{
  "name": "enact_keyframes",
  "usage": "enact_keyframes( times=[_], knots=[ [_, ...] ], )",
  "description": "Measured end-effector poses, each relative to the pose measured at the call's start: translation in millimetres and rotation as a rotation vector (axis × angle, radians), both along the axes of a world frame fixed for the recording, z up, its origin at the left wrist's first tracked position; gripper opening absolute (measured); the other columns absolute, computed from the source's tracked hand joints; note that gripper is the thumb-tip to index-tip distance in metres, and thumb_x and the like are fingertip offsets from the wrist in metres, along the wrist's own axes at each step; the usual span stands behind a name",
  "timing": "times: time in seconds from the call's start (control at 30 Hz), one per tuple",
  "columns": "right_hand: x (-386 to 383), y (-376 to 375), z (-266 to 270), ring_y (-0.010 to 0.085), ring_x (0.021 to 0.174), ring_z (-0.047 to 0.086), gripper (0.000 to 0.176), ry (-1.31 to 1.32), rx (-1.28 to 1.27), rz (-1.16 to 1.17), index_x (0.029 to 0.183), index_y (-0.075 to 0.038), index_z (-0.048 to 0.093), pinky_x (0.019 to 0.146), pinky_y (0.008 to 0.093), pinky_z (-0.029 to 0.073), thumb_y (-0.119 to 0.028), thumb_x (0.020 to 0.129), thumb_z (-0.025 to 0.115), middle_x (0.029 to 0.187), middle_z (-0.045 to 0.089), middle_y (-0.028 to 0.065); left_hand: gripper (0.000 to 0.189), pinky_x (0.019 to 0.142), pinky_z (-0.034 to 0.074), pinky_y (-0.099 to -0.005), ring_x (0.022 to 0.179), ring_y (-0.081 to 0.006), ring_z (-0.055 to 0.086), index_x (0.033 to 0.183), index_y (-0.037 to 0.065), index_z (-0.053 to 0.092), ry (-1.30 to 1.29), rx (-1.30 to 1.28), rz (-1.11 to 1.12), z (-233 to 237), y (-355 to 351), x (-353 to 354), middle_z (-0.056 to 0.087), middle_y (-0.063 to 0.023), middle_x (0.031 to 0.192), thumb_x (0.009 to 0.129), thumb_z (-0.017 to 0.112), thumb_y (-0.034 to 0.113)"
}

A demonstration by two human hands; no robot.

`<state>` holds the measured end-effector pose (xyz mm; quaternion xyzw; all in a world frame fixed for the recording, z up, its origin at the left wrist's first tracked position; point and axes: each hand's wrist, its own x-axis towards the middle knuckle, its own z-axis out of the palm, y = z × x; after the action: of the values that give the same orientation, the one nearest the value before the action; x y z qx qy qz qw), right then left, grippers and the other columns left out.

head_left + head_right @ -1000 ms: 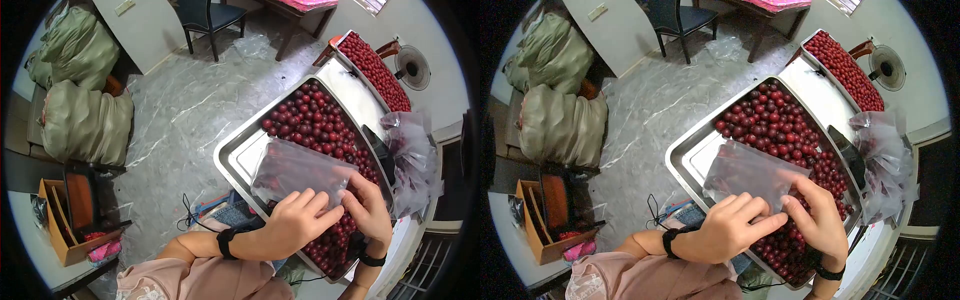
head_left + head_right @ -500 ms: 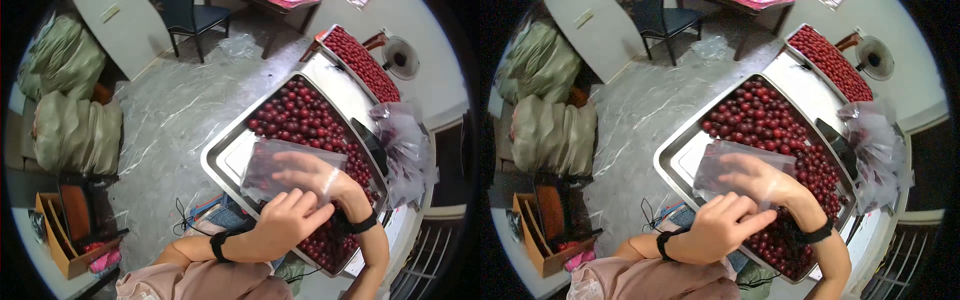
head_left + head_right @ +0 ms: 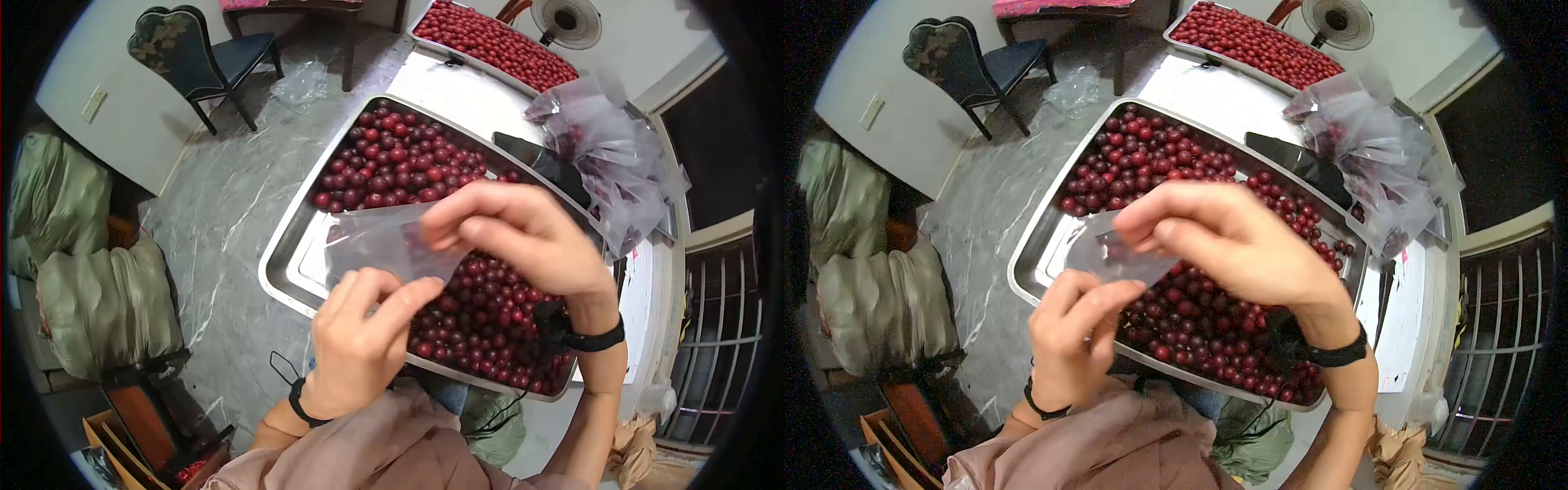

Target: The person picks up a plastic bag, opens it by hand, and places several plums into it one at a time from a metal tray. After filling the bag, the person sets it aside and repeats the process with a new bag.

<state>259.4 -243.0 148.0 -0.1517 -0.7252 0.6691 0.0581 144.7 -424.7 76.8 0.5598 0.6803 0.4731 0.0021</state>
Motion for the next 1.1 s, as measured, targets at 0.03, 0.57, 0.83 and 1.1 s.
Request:
enact_keyframes(
  times=[0.03, 0.57, 0.83, 1.1],
  knots=[
    [9.8, 3.1, 6.8, 0.0144, 0.104, 0.066, 0.026, 0.008, 0.048, -0.078, 0.121, 0.005, 0.064, 0.097, 0.0316, 0.053, 0.000, 0.101, 0.047, 0.111, 0.069, 0.0083, 0.036, 0.062, 0.048, -0.0344, 0.071, -0.0235, 0.058, 0.103, 0.013, 0.076, -0.039, -0.016, -0.013, 4.0, -1.7, -2.4, 0.056, -0.0054, 0.080, 0.074, 0.068, -0.008],
    [28.5, 36.9, -105.7, 0.0412, 0.097, 0.062, 0.038, -0.167, 0.926, 0.070, 0.115, -0.002, 0.057, 0.080, 0.0487, 0.053, 0.003, 0.080, 0.069, 0.107, 0.055, 0.0178, 0.039, 0.064, 0.047, -0.0328, 0.073, -0.0234, 0.060, 0.106, 0.009, 0.075, -0.107, -0.013, -0.019, 2.1, -3.6, -4.0, 0.058, -0.0079, 0.082, 0.076, 0.068, -0.014],
    [35.5, 53.5, -104.7, 0.0297, 0.094, 0.065, 0.037, -0.095, 0.939, 0.098, 0.116, -0.001, 0.057, 0.079, 0.0384, 0.054, 0.000, 0.081, 0.069, 0.103, 0.057, 0.0140, 0.038, 0.062, 0.047, -0.0346, 0.071, -0.0242, 0.058, 0.107, 0.011, 0.075, -0.076, 0.038, -0.021, -1.6, 2.4, -2.7, 0.054, -0.0069, 0.080, 0.076, 0.071, -0.011],
    [69.9, 57.7, -25.9, 0.0086, 0.099, 0.061, 0.032, 0.196, 0.298, -0.237, 0.124, 0.000, 0.061, 0.088, 0.0246, 0.051, -0.009, 0.094, 0.067, 0.111, 0.063, 0.0038, 0.038, 0.062, 0.047, -0.0343, 0.071, -0.0241, 0.059, 0.106, 0.010, 0.075, -0.073, 0.042, -0.040, -3.9, 6.9, -1.0, 0.054, -0.0070, 0.080, 0.075, 0.071, -0.012]
  ],
)
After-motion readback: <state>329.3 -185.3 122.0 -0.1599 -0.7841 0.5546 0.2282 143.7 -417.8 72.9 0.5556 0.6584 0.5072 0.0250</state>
